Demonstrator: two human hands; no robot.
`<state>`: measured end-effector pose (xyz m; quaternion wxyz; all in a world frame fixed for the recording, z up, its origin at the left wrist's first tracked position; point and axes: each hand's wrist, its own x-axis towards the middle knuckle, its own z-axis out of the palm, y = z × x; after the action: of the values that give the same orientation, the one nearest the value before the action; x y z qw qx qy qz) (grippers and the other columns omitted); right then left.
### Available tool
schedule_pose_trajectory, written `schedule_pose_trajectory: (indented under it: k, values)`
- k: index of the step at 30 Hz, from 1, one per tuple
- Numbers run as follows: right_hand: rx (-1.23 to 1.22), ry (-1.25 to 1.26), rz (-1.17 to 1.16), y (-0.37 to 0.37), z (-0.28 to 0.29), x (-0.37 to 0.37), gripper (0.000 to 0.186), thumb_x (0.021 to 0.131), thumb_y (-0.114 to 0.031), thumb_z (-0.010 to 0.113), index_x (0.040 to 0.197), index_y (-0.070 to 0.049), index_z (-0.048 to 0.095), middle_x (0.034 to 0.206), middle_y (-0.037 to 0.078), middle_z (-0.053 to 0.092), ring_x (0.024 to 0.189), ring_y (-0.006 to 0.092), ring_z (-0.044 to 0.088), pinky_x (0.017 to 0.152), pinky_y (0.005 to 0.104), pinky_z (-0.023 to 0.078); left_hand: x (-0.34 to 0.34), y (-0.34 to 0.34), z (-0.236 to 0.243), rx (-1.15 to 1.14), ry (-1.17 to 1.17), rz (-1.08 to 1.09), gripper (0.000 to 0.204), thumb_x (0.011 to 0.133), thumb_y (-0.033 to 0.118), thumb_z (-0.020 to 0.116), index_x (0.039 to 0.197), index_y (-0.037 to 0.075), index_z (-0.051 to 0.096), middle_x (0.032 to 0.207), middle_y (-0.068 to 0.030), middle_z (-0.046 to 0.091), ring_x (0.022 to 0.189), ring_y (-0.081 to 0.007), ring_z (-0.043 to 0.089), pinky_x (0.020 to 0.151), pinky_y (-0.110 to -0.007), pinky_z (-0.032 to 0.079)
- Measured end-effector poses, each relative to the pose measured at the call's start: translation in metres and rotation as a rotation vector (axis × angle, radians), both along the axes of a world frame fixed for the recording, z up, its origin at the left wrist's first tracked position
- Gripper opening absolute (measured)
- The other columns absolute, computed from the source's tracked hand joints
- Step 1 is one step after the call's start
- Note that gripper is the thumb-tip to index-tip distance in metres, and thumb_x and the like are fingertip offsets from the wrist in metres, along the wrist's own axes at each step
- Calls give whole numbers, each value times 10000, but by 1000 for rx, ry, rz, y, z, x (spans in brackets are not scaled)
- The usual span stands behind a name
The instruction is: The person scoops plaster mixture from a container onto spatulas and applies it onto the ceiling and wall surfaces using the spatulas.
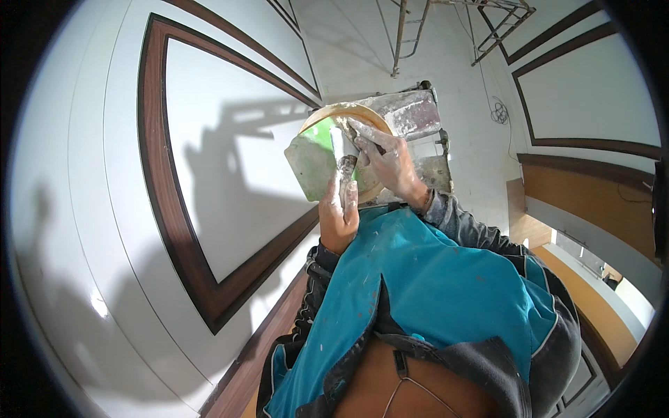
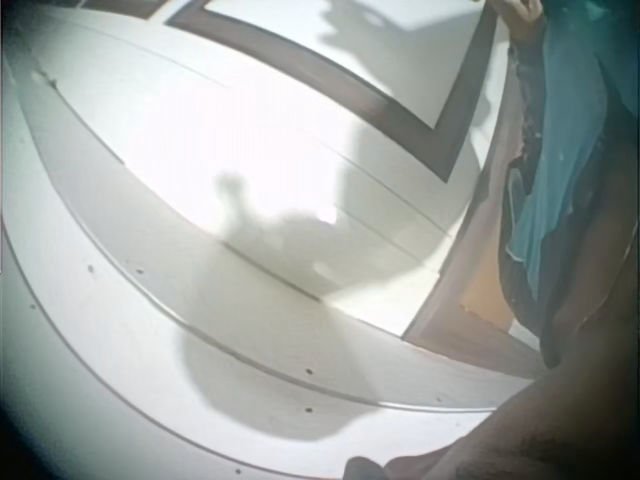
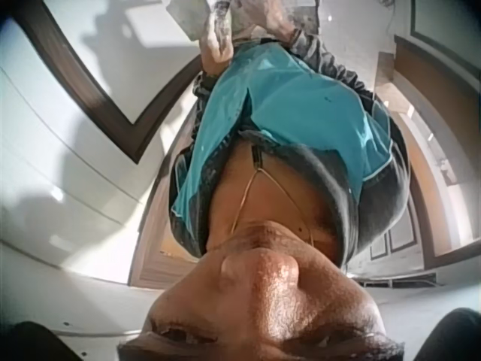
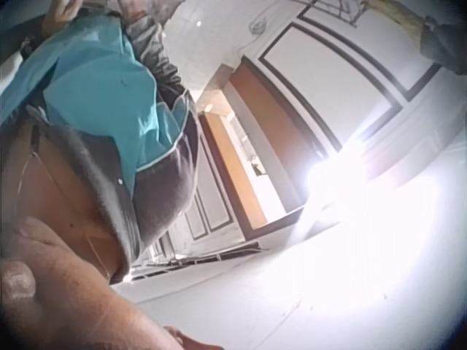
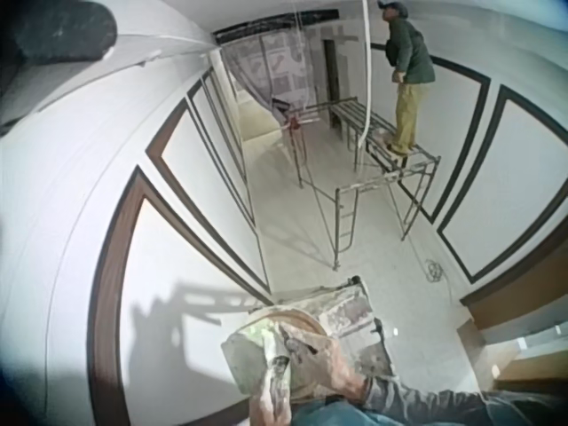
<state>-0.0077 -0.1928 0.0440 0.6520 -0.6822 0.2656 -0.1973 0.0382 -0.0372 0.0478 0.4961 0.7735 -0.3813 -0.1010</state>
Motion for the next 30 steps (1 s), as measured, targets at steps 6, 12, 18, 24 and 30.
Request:
schedule_pose_trajectory:
  k: [6,12,18,24,30]
  values:
    - [-315,-142,169,-7,-13,-5,394,875,-43,592,1267,-82,613,1187,191,639,1088,356,610,964,400,474,0,-1,11,86,38,-7,386,970,101,535,1255,-149,464,1050,-297,639,945,-351,645,870,-405,491]
    - [-392,-192,298,-10,5,-10,410,863,24,573,1265,-52,610,1155,200,655,1019,349,648,913,374,504,-4,11,-13,24,154,82,372,973,116,544,1230,-147,484,1006,-295,642,903,-347,646,839,-401,493]
    - [-287,-164,90,-9,-15,-7,539,783,12,614,1310,-98,586,1210,195,625,1058,374,619,950,403,493,0,1,4,38,43,-21,390,971,114,551,1240,-154,458,985,-295,639,915,-295,639,799,-374,501]
    - [-444,-182,337,-6,-9,-14,543,760,43,586,1290,-75,597,1137,198,643,1012,377,628,896,396,510,2,16,-25,-46,289,42,437,983,146,539,1289,-144,425,899,-128,634,739,-146,575,680,-276,490]
    - [-374,-192,241,-11,-17,-16,524,750,68,539,1259,-39,607,1096,222,647,970,396,635,867,406,518,4,12,-19,-2,329,82,461,991,180,536,1320,-118,412,834,-39,563,602,-57,426,523,-200,377]
